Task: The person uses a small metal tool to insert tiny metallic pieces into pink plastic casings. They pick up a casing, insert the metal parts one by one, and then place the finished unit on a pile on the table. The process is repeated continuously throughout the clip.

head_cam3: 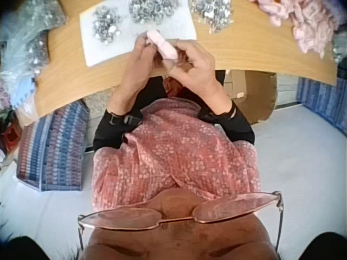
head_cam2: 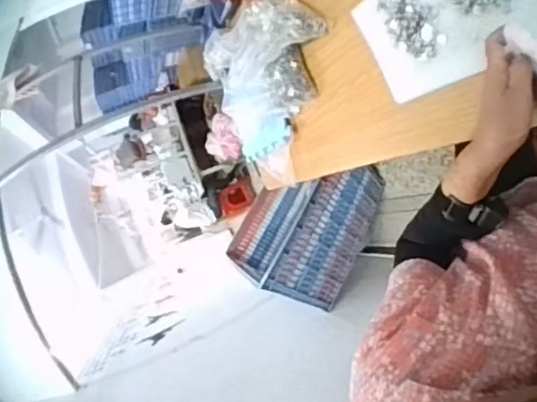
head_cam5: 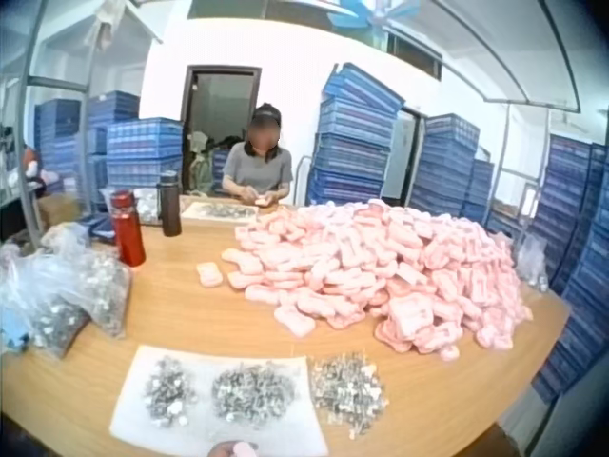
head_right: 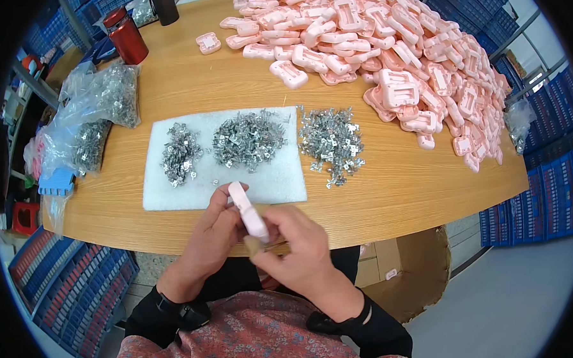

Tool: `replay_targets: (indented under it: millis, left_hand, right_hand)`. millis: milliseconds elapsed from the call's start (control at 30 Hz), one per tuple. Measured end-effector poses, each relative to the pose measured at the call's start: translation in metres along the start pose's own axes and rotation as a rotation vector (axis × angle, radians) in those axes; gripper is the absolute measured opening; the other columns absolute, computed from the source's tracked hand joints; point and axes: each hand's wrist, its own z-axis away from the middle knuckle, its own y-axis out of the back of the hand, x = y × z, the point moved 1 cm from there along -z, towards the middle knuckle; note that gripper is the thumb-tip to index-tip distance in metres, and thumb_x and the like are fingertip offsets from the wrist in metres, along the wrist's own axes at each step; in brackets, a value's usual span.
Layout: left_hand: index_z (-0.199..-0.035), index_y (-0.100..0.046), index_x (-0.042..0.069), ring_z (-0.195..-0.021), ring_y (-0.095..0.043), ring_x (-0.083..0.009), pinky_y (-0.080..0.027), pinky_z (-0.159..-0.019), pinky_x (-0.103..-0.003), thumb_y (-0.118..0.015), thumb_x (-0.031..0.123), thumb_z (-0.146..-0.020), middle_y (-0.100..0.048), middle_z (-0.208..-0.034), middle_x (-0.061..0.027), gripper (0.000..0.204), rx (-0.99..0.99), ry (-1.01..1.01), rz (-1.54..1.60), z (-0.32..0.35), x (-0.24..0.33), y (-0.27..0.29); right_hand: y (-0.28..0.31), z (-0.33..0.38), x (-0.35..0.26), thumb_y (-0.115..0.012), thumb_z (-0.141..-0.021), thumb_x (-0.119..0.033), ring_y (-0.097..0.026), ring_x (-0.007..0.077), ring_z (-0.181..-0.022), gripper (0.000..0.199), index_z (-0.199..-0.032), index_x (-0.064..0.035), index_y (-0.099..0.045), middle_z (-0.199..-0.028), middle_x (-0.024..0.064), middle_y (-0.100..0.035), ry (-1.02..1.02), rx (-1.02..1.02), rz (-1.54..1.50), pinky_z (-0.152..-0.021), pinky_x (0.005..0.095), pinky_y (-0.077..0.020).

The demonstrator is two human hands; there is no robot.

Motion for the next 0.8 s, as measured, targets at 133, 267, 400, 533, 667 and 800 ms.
replay_targets:
  millis: [133,267,400,533,667,800]
  left_hand:
    - [-0.140,-0.041,0.006,-0.114,-0.056,-0.0210,-0.046,-0.098,-0.035,-0.054,0.009,-0.094,-0.055,-0.120,-0.0107,0.048,-0.151,-0.208,-0.308,0.006,0.032,0.009]
    - [-0.145,-0.040,0.004,-0.103,-0.061,-0.0139,-0.051,-0.090,-0.031,-0.066,0.021,-0.094,-0.062,-0.114,-0.0077,0.060,-0.607,0.088,-0.652,-0.008,0.079,0.011]
    - [-0.153,-0.030,0.006,-0.098,-0.060,-0.0093,-0.050,-0.086,-0.026,-0.059,0.019,-0.100,-0.063,-0.109,-0.0038,0.063,-0.642,0.300,-0.250,-0.010,0.056,0.024]
    - [-0.152,-0.034,0.008,-0.092,-0.061,-0.0092,-0.049,-0.081,-0.025,-0.053,0.027,-0.103,-0.063,-0.102,-0.0016,0.056,-0.589,0.046,-0.277,-0.004,0.027,0.028]
    - [-0.148,-0.037,0.006,-0.090,-0.060,-0.0110,-0.049,-0.079,-0.027,-0.046,0.026,-0.105,-0.060,-0.101,-0.0031,0.048,-0.536,0.242,-0.111,0.007,0.030,0.035]
    - [-0.138,-0.046,0.006,-0.086,-0.061,-0.0127,-0.049,-0.076,-0.028,-0.049,0.027,-0.103,-0.061,-0.098,-0.0048,0.040,-0.407,0.301,0.045,0.021,0.032,0.041]
  right_hand:
    - [0.033,-0.010,0.019,-0.069,-0.082,-0.006,-0.057,0.0077,-0.072,0.027,-0.108,0.0001,-0.065,-0.087,0.0045,-0.063,-0.236,-0.258,-0.244,-0.065,0.0255,-0.0478]
    - [0.027,-0.029,0.003,-0.067,-0.088,-0.010,-0.055,0.0057,-0.072,0.023,-0.108,0.0007,-0.065,-0.086,0.0026,-0.062,-0.324,-0.427,-0.370,-0.064,0.0248,-0.0465]
    - [0.029,-0.069,0.018,-0.068,-0.088,-0.012,-0.062,0.0144,-0.072,0.019,-0.105,-0.0027,-0.068,-0.084,0.0068,-0.064,-0.239,-0.240,0.118,-0.067,0.0304,-0.0496]
    - [0.028,-0.104,0.060,-0.067,-0.085,-0.010,-0.065,0.0283,-0.076,0.017,-0.101,-0.0041,-0.068,-0.087,0.0129,-0.064,0.008,-0.048,0.544,-0.069,0.0376,-0.0516]
    - [0.007,-0.106,0.047,-0.067,-0.083,-0.010,-0.065,0.0317,-0.079,0.016,-0.099,-0.0074,-0.069,-0.092,0.0127,-0.064,-0.073,-0.197,0.411,-0.070,0.0402,-0.0527]
    - [-0.033,-0.098,0.033,-0.068,-0.082,-0.012,-0.064,0.0331,-0.080,0.017,-0.100,-0.0116,-0.068,-0.091,0.0112,-0.064,0.103,-0.383,0.378,-0.070,0.0416,-0.0529]
